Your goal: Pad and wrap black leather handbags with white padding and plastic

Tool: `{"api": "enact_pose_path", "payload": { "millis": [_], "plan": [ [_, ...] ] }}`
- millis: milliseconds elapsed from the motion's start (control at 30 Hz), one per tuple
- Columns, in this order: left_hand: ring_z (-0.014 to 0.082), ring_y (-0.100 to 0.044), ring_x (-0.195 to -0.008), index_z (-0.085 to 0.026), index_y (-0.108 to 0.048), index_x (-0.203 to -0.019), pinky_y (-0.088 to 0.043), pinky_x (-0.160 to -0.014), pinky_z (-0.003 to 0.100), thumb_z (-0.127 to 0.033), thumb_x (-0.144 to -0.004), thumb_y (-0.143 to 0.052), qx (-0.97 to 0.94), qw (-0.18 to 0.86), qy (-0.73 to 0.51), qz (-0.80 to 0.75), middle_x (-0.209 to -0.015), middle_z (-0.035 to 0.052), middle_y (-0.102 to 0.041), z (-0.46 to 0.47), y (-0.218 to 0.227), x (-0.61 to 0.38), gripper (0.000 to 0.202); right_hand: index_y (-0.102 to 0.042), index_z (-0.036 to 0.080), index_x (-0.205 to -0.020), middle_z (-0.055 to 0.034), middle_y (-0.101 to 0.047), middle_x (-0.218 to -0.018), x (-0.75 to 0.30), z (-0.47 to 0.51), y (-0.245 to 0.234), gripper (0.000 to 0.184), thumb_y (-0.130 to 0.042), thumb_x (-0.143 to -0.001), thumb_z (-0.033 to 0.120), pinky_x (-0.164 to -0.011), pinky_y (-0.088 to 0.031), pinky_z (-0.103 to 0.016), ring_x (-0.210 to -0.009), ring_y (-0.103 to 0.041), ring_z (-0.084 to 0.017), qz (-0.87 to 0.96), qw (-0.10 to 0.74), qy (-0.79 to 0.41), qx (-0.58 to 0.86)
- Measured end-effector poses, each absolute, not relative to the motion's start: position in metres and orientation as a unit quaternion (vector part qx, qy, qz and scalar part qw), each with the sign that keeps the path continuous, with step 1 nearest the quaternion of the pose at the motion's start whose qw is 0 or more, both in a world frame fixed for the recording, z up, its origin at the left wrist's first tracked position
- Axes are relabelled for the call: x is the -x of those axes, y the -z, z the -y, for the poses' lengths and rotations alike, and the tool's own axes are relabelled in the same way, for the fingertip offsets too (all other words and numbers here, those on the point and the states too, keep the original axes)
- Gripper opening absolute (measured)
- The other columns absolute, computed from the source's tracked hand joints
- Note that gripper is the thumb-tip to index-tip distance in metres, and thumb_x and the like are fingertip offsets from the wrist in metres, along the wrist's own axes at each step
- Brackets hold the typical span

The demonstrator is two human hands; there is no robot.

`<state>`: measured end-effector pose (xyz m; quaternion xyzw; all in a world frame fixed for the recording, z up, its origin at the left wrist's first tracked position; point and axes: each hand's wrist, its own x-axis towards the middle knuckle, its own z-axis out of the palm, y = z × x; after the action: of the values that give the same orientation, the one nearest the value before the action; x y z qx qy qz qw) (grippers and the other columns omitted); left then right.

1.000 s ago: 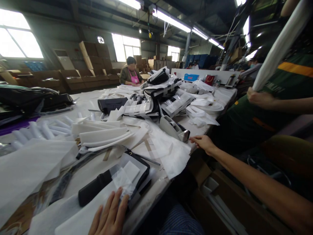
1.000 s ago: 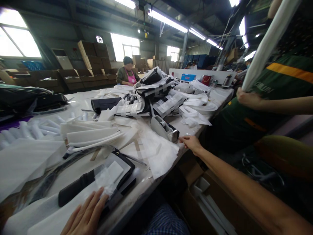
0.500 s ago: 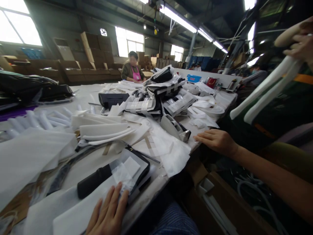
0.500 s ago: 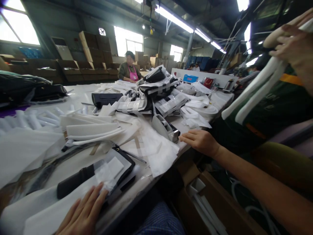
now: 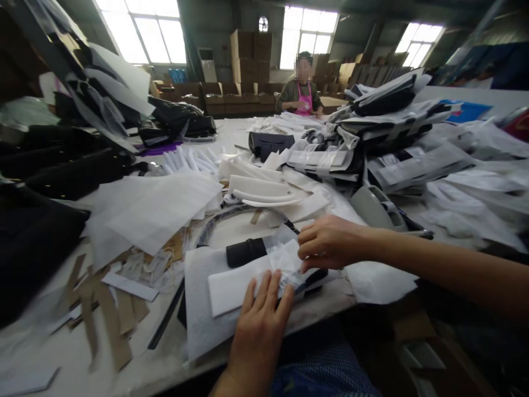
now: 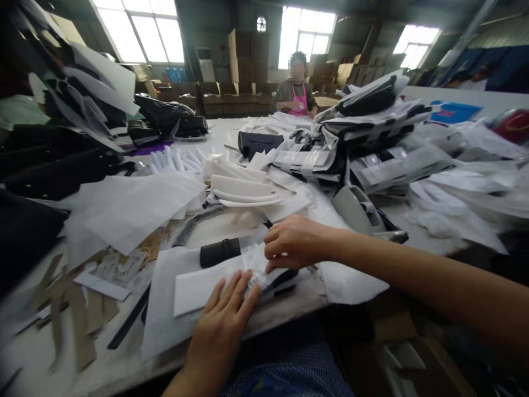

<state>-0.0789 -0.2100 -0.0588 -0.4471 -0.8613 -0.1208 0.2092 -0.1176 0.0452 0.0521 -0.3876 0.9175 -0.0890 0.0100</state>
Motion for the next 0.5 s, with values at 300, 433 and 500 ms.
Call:
{"api": "enact_pose_path", "payload": {
  "millis": [300,433,500],
  "plan": [
    [0.0239,-0.056,-0.129,-0.027,-0.065,-0.121,-0.055,-0.101,0.043,-0.029,-0.103,-0.034,0.439,0.225,0.137,0.859,-0.139,0.0071,-0.06,0.208,0.061,0.078,0.035,-0.074,0.029,-0.071,0.0026,-0.072,-0.073,0.196,-0.003,-0.024,0.014,-0.073,-0.081,0.039,-0.053,-0.024,-0.028,-0.061,-0.058,-0.013,-0.896,0.145,-0.041,0.417],
    [0.0239,-0.06,-0.125,-0.027,-0.066,-0.118,-0.057,-0.098,0.042,-0.028,-0.103,-0.032,0.437,0.236,0.148,0.855,-0.135,0.0067,-0.063,0.208,0.059,0.08,0.037,-0.074,0.027,-0.065,0.0004,-0.071,-0.067,0.212,0.012,-0.019,0.02,-0.08,-0.072,0.046,-0.055,-0.024,-0.027,-0.061,-0.059,-0.015,-0.897,0.167,-0.097,0.398],
    [0.0236,-0.06,-0.124,-0.027,-0.066,-0.118,-0.057,-0.098,0.041,-0.028,-0.103,-0.033,0.438,0.236,0.15,0.854,-0.134,0.0064,-0.064,0.208,0.059,0.081,0.036,-0.073,0.025,-0.062,-0.0018,-0.069,-0.062,0.22,0.017,-0.018,0.03,-0.082,-0.067,0.053,-0.057,-0.026,-0.028,-0.061,-0.058,-0.017,-0.902,0.167,-0.124,0.378]
  ]
}}
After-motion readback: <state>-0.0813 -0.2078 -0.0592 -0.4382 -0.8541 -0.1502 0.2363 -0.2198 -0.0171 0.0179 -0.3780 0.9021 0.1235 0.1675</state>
